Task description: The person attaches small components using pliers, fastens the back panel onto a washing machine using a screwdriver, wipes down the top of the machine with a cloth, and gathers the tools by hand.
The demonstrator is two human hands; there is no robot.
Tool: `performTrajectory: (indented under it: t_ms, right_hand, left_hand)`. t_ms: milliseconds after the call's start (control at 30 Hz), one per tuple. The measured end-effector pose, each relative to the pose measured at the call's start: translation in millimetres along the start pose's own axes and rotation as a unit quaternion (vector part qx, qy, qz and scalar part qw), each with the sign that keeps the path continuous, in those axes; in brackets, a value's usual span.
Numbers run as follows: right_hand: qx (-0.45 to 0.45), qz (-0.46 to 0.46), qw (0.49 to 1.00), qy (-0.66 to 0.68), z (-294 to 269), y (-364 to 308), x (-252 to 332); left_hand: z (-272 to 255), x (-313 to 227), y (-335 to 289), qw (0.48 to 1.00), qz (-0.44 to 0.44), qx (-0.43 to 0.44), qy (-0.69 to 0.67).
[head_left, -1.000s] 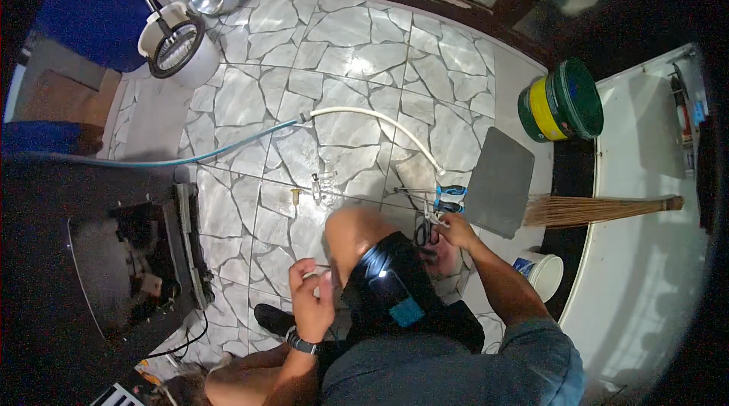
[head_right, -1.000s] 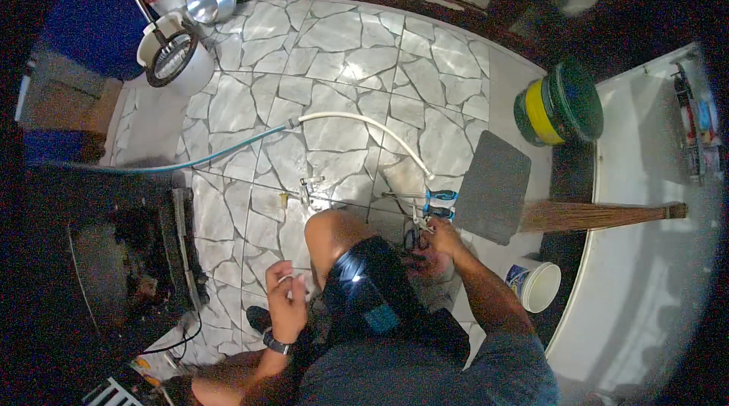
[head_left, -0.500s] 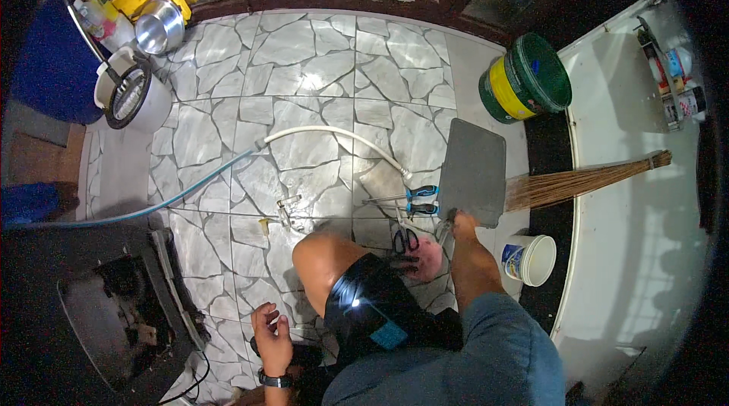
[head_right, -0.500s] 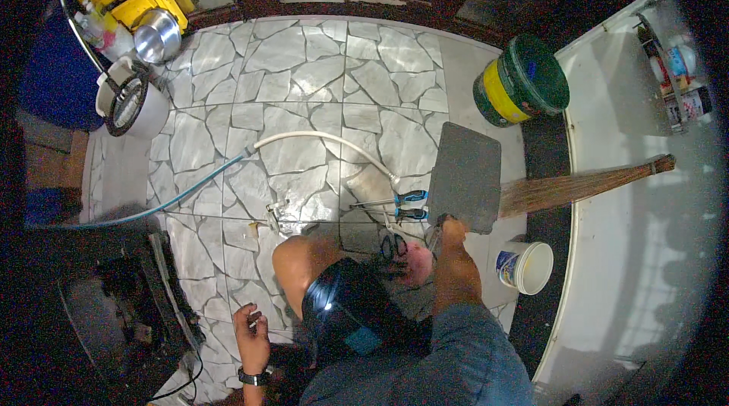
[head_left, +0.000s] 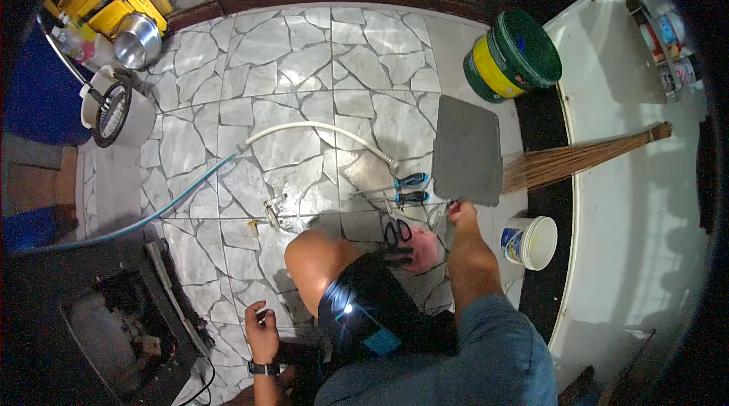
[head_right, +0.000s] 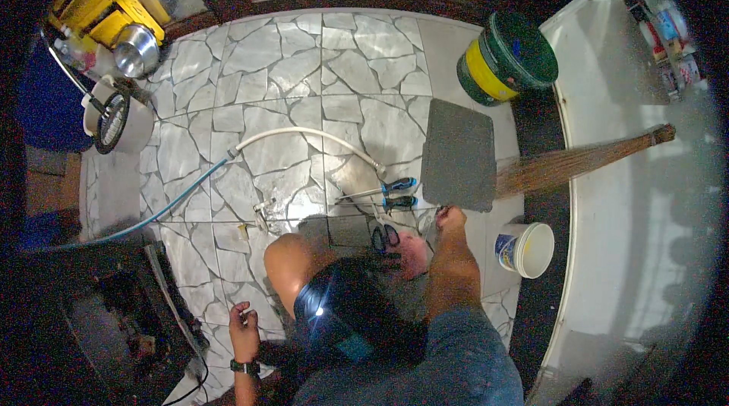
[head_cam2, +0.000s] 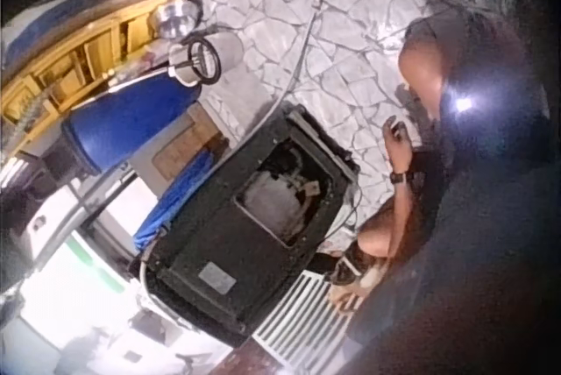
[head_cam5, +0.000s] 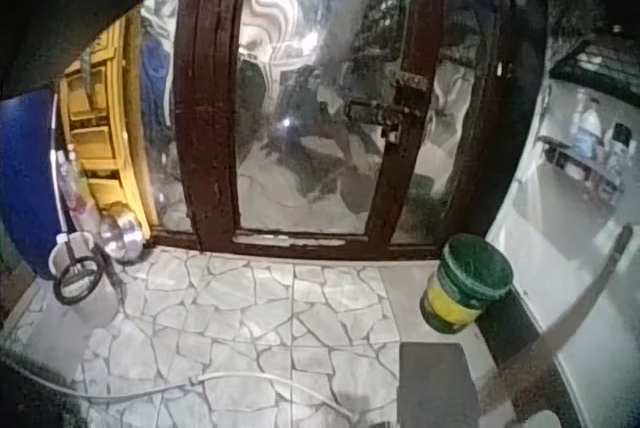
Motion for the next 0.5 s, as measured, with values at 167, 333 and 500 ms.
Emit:
performTrajectory:
  t_ms: [167, 333, 500]
  right_hand:
    - [0.120, 0.055, 0.982, 0.137, 28, -37, 75]
    - [0.214, -0.003, 0.957, 0.194, 60, -141, 183]
    - [0.283, 0.008, 0.938, 0.200, 74, -211, 231]
  left_hand:
    - [-4, -11, 10, 0.998, 0.052, -0.020, -0.018]
    - [-16, -10, 32, 0.998, 0.035, -0.003, -0.046]
    - [-10, -71, 48, 0.987, 0.048, 0.029, -0.153]
Point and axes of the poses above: each hand's wrist, its own y-axis towards the middle knuckle, its own z-axis out of the palm, x = y × z, the point moved 5 cm from there along y, towards the middle knuckle, and after that the axes turned 13 degrees about -z, right-handed, at the moved point
